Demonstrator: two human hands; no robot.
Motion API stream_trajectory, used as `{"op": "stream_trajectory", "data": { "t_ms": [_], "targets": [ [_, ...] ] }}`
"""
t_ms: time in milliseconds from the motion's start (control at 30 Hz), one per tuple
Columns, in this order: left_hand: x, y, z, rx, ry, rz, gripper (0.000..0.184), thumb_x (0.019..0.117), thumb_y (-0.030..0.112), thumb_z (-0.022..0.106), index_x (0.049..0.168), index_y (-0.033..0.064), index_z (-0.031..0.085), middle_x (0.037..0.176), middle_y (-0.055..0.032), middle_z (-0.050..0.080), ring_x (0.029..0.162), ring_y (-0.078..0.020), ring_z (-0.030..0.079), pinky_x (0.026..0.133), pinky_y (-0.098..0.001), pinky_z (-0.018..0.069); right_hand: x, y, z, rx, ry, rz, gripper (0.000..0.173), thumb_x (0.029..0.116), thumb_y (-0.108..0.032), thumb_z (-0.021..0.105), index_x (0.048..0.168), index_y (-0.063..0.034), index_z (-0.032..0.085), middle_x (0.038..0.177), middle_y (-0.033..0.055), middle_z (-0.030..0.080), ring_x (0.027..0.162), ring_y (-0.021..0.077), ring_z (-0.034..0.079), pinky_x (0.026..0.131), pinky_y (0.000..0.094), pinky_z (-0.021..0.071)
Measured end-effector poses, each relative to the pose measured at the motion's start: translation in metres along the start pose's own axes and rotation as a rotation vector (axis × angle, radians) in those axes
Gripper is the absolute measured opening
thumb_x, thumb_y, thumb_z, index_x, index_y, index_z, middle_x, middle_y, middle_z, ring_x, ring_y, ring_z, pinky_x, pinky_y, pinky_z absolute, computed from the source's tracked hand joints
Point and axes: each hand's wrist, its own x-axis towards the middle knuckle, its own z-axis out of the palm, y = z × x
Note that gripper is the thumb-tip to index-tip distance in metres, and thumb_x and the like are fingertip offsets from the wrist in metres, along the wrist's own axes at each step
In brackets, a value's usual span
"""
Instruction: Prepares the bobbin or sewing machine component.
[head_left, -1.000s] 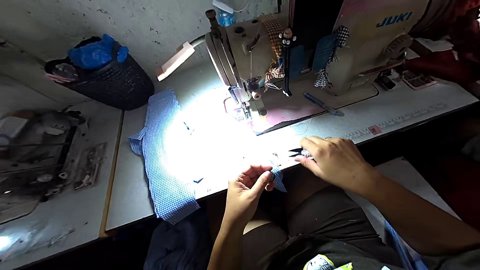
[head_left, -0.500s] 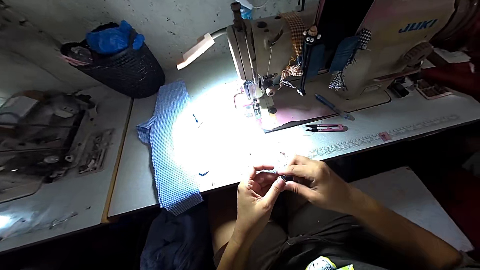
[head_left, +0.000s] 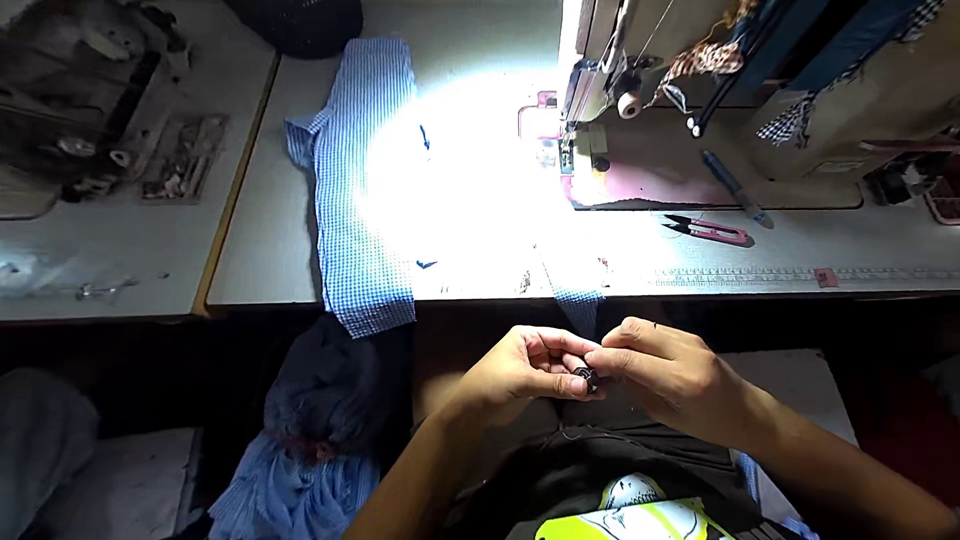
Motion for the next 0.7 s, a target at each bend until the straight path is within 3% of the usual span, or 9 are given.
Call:
{"op": "stream_trajectory", "data": {
  "t_ms": [200,433,533,667,700],
  "targets": [
    [-0.01,-0.01,-0.002,-0.081,0.005,-0.08,0.018,0.0924,0.0,0.069,0.108,0.0045,0.076,0.099,-0.0049,0.077,0.094,-0.017,0.076,0.091,-0.0352,0.062,0.008,0.014,-0.011,0.077,-0.051,-0.035,0.018,0.0981,-0.005,0.06,0.093,-0.0039,0.077,0.09,0.0065,0.07,0.088,0.01,0.064,0.078,0.0211,0.0534],
    [-0.025,-0.023,0.001,-0.157,-0.043,-0.077,0.02,0.0994,0.002,0.06,0.112,0.0051,0.076,0.107,-0.0053,0.077,0.101,-0.0168,0.074,0.095,-0.0365,0.0599,0.015,0.022,0.002,0.122,0.039,0.015,0.015,0.0952,-0.005,0.064,0.092,-0.0018,0.078,0.09,0.006,0.069,0.087,0.0059,0.064,0.077,0.0173,0.0528],
    [-0.033,-0.027,0.001,-0.234,-0.055,-0.041,0.018,0.0976,0.005,0.064,0.112,0.0067,0.075,0.104,-0.0038,0.076,0.099,-0.0159,0.074,0.094,-0.0363,0.0601,0.013,0.026,0.02,0.267,0.011,0.128,0.011,0.0933,-0.005,0.067,0.093,-0.0009,0.077,0.09,0.004,0.068,0.083,0.0041,0.063,0.075,0.0164,0.0551],
    [-0.046,-0.029,0.002,-0.377,-0.016,0.072,0.041,0.0961,0.011,0.068,0.135,0.0044,0.059,0.103,-0.0032,0.073,0.096,-0.0142,0.072,0.095,-0.033,0.0574,0.003,0.035,0.072,0.714,0.018,0.422,0.009,0.093,-0.007,0.069,0.092,-0.0007,0.076,0.091,0.002,0.07,0.088,0.0045,0.065,0.08,0.02,0.0555],
    [-0.049,-0.031,0.003,-0.428,0.031,0.099,0.043,0.0958,0.012,0.069,0.136,0.0046,0.056,0.102,-0.0033,0.072,0.096,-0.0138,0.071,0.096,-0.0315,0.0559,0.0,0.039,0.086,0.79,0.017,0.487,0.01,0.0938,-0.009,0.07,0.092,-0.0012,0.076,0.092,0.0009,0.071,0.09,0.0035,0.065,0.083,0.0205,0.055]
  ]
}}
